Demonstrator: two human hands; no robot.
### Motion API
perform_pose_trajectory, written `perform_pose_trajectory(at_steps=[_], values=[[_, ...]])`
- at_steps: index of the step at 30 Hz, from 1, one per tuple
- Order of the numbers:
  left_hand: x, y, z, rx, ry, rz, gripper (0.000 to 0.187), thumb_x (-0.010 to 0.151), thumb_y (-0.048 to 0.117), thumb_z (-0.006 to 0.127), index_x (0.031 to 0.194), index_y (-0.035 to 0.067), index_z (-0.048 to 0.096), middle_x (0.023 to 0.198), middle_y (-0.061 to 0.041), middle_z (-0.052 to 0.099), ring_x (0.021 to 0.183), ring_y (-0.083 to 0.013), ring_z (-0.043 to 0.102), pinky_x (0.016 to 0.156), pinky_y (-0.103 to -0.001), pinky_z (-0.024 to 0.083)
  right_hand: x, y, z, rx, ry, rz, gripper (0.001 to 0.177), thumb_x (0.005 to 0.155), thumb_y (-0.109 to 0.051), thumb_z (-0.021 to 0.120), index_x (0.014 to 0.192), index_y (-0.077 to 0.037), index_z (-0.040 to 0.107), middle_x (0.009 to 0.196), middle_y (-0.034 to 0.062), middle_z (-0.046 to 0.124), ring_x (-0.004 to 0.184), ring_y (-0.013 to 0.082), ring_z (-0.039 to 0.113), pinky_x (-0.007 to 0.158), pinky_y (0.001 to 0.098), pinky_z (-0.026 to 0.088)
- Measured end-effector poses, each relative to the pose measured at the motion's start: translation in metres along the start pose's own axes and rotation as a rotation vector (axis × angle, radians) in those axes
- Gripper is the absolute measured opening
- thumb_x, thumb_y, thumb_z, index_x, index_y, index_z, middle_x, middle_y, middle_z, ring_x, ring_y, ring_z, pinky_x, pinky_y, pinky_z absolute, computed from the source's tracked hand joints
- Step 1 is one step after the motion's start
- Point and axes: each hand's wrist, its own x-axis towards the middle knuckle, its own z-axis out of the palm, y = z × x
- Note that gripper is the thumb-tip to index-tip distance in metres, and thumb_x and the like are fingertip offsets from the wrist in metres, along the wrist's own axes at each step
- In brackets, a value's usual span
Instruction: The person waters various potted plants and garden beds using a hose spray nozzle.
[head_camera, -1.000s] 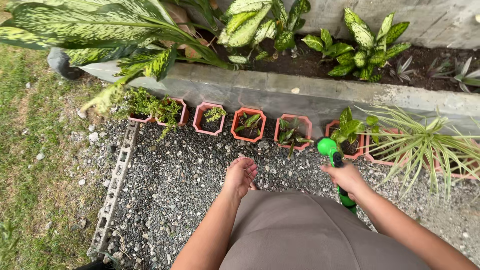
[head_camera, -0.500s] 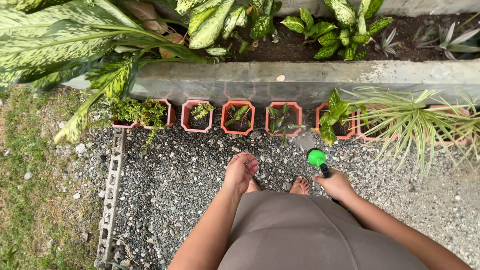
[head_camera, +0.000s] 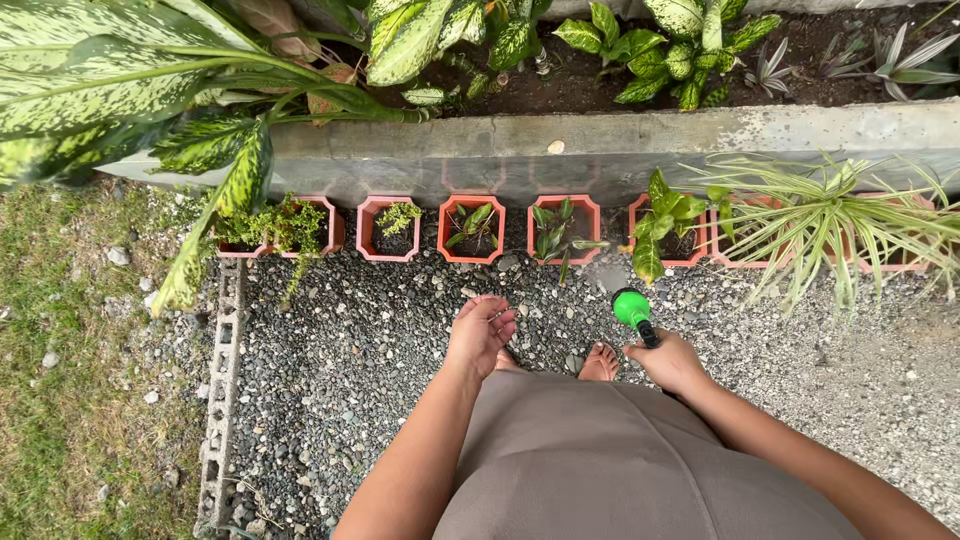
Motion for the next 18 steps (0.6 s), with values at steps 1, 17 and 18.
perform_pose_trajectory(at_steps=[1, 17, 18], values=[[0.0, 0.0, -0.001, -0.001, 0.002, -0.003, 0.009, 0.094, 0.009, 0.062, 0.101, 0.012, 0.06, 0.094, -0.003, 0.066, 0.083, -0.0162, 0.065, 0.074, -0.033, 0.056, -0.001, -0.002, -0.001, -0.003, 0.0, 0.0, 0.042, 0.075, -0.048, 0.08, 0.089, -0.009, 0.073, 0.071, 0.0114, 0.073, 0.071, 0.0277, 0.073, 0.07, 0.0406, 0.054], [0.001, 0.008, -0.008, 0.009, 0.014, -0.005, 0.009, 0.093, 0.01, 0.061, 0.102, 0.011, 0.059, 0.095, -0.005, 0.066, 0.082, -0.0183, 0.065, 0.073, -0.035, 0.057, -0.001, 0.0, 0.007, -0.012, 0.024, -0.017, 0.045, 0.074, -0.048, 0.081, 0.091, -0.008, 0.074, 0.074, 0.0125, 0.075, 0.073, 0.0282, 0.073, 0.072, 0.0393, 0.054], [0.001, 0.009, -0.008, 0.0, 0.02, -0.01, 0.009, 0.093, 0.01, 0.06, 0.102, 0.011, 0.059, 0.095, -0.005, 0.067, 0.083, -0.0184, 0.066, 0.073, -0.035, 0.057, 0.001, -0.002, 0.007, 0.003, 0.029, -0.012, 0.046, 0.074, -0.048, 0.081, 0.092, -0.006, 0.074, 0.075, 0.0129, 0.075, 0.073, 0.029, 0.073, 0.071, 0.0397, 0.054]])
